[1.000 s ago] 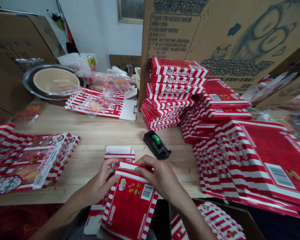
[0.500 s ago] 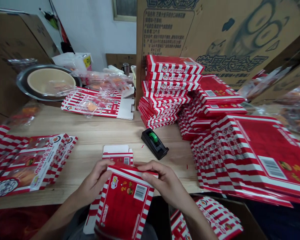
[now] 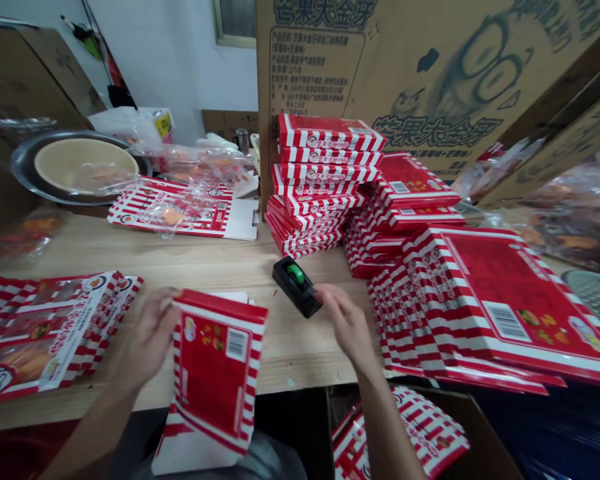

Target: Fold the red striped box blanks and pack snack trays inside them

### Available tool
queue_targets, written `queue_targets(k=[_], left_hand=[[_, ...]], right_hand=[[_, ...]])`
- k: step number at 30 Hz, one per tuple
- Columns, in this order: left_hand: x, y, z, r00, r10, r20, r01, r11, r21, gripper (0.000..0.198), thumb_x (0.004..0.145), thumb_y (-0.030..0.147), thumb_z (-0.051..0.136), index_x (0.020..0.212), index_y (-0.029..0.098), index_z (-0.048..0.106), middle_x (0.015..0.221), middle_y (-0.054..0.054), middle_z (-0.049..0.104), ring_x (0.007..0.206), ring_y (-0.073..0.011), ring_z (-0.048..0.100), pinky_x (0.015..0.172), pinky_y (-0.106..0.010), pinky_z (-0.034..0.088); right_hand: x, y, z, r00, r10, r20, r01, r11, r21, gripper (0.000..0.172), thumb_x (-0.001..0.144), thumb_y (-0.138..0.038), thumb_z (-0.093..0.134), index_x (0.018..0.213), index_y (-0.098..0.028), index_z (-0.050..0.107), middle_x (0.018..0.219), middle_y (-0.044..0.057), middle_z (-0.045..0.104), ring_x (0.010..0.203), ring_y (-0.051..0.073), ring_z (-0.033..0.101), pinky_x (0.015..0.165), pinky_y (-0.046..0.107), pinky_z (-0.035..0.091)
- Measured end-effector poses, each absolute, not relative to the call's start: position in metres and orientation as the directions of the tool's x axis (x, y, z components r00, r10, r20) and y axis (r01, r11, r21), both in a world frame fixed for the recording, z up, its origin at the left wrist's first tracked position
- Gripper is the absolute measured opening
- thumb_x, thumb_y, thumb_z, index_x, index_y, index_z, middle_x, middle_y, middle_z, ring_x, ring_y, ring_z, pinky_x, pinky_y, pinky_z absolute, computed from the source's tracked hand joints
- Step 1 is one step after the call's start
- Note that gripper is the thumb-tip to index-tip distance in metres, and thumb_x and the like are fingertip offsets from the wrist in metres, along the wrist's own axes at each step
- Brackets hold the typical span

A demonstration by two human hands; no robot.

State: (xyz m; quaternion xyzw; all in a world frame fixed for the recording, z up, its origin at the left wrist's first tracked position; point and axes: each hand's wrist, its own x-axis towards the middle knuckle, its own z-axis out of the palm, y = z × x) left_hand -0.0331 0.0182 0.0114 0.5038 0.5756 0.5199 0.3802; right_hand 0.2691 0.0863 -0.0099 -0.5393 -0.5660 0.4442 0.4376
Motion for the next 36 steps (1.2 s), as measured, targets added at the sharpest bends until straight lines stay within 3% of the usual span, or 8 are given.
queue_targets(k=[3,5,12,20,28,31,33,36], left_hand=[[-0.051,0.039,0.036,-0.147,0.985,0.088,0.274,-0.045,0.961,0.024,0.086,0.040,0.043,0.103,0.025,0.049,0.092,0.001,0.059,0.066,-0.0101,0.055,0.060,-0.019,0.046],[-0.058,0.048,0.046,-0.008,0.994,0.105,0.404,-0.093,0.910,0.024,0.085,0.040,0.042,0.100,0.024,0.052,0.096,0.000,0.060,0.080,-0.0134,0.057,0.073,-0.022,0.047],[-0.054,0.052,0.034,0.178,0.983,0.036,0.529,-0.126,0.839,0.027,0.089,0.035,0.032,0.096,0.022,0.054,0.100,-0.003,0.062,0.096,-0.0165,0.055,0.091,-0.025,0.041],[-0.034,0.057,0.027,0.260,0.966,-0.003,0.484,-0.128,0.865,0.027,0.090,0.035,0.030,0.098,0.021,0.052,0.098,-0.002,0.060,0.095,-0.0165,0.054,0.091,-0.028,0.040],[-0.027,0.043,0.030,0.300,0.954,0.023,0.413,-0.151,0.898,0.024,0.090,0.033,0.033,0.100,0.024,0.053,0.100,-0.001,0.062,0.097,-0.0166,0.055,0.091,-0.027,0.040],[-0.025,0.037,0.036,0.346,0.938,-0.003,0.406,-0.147,0.902,0.024,0.090,0.031,0.033,0.099,0.025,0.055,0.099,0.000,0.063,0.095,-0.0167,0.057,0.088,-0.026,0.041],[-0.022,0.034,0.041,0.380,0.924,-0.026,0.416,-0.146,0.898,0.025,0.091,0.030,0.032,0.099,0.025,0.055,0.099,-0.001,0.064,0.094,-0.0166,0.058,0.087,-0.026,0.041],[-0.015,0.032,0.049,0.420,0.907,-0.017,0.434,-0.185,0.882,0.025,0.091,0.028,0.031,0.102,0.026,0.054,0.100,0.000,0.064,0.093,-0.0162,0.058,0.085,-0.026,0.042]], right_hand=[[0.284,0.125,-0.036,-0.006,0.997,-0.072,0.253,-0.068,-0.965,0.038,0.061,-0.051,0.068,0.076,-0.017,0.070,0.083,0.008,0.068,0.090,0.025,0.058,0.082,0.037,0.045],[0.289,0.138,-0.045,-0.089,0.984,-0.151,0.236,-0.127,-0.963,0.037,0.055,-0.050,0.072,0.068,-0.015,0.069,0.068,0.005,0.066,0.072,0.021,0.059,0.069,0.034,0.047],[0.298,0.115,-0.075,-0.079,0.973,-0.216,0.114,-0.207,-0.972,0.048,0.051,-0.064,0.067,0.063,-0.018,0.058,0.072,0.003,0.065,0.073,0.018,0.061,0.072,0.031,0.047],[0.288,0.105,-0.110,0.094,0.979,-0.183,0.212,-0.199,-0.957,0.023,0.085,-0.035,0.054,0.080,-0.013,0.058,0.078,0.000,0.061,0.071,0.013,0.059,0.070,0.032,0.049],[0.283,0.100,-0.070,0.189,0.975,-0.114,0.326,-0.171,-0.930,0.024,0.086,-0.035,0.051,0.084,-0.013,0.059,0.062,-0.003,0.053,0.047,0.008,0.045,0.048,0.023,0.041],[0.260,0.076,-0.023,0.044,0.996,-0.076,0.282,-0.086,-0.955,0.037,0.079,-0.040,0.056,0.106,-0.014,0.058,0.059,-0.004,0.052,0.045,0.009,0.041,0.045,0.023,0.037],[0.238,0.056,0.013,-0.270,0.960,-0.068,0.198,-0.014,-0.980,0.061,0.079,-0.035,0.056,0.134,-0.019,0.034,0.062,-0.005,0.054,0.050,0.010,0.045,0.047,0.022,0.039],[0.209,0.034,0.053,-0.643,0.764,-0.057,0.161,0.062,-0.985,0.072,0.082,-0.025,0.054,0.142,-0.025,0.014,0.066,-0.005,0.053,0.057,0.009,0.045,0.055,0.021,0.040]])
